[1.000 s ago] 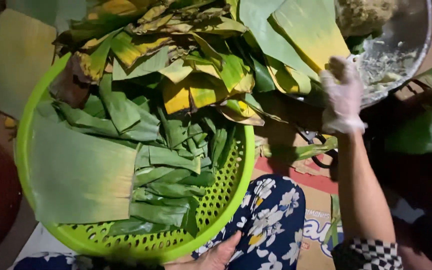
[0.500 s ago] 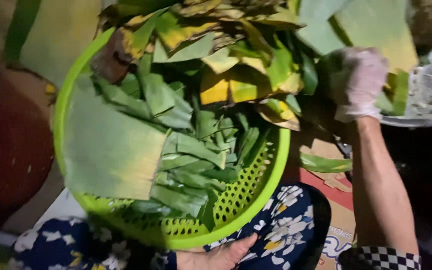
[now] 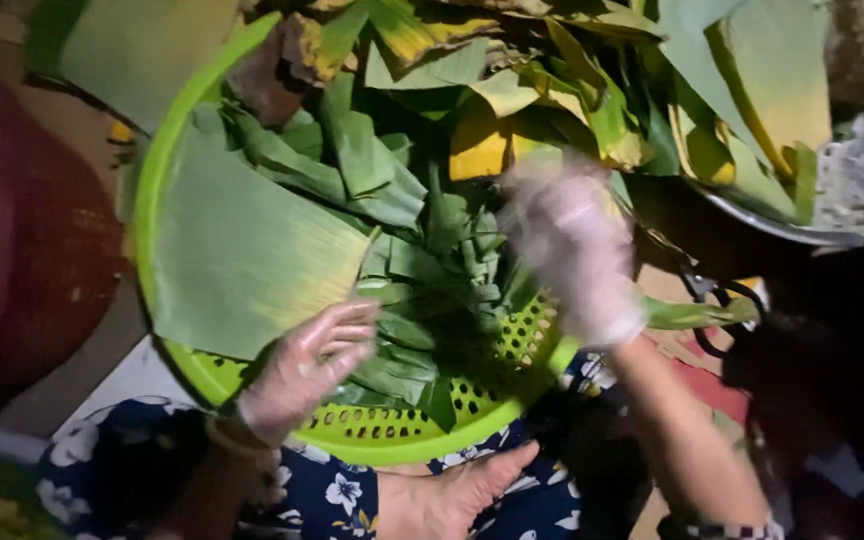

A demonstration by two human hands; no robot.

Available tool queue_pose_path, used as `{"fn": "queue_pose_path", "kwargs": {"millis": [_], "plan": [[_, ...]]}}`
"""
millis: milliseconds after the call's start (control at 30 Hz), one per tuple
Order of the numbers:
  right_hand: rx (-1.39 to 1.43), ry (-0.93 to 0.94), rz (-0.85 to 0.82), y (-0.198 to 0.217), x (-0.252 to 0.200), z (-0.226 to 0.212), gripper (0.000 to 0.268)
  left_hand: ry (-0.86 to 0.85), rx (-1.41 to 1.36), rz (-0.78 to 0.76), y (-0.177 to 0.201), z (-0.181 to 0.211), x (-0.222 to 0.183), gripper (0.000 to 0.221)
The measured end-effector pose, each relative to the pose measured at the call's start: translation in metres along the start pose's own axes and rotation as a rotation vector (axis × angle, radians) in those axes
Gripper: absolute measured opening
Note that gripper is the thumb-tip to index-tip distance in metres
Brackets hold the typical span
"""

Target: Folding banana leaves into rectangular shapes for food packaging

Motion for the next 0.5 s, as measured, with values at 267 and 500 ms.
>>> {"fn": "queue_pose_path", "kwargs": {"millis": [267,500], "plan": [[-0.677,-0.689,0.302,0.163,-0.032,0.318,0.025,-0.031,-0.084,0.196,0.022,-0.024,0.033,0.058],[-0.326,-0.223,0.392,0.034,0.0,0.074,0.006,-0.066,-0.301,0.155,0.004,-0.013,0.042,0.069]]}}
Point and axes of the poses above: each hand's wrist, its own x-axis towards the middle knuckle, its own y-axis out of the back of the hand, z = x × y, the point moved 9 cm from there along x, towards the middle knuckle, and after that the axes turned 14 degrees about x, right-handed, at the moved point
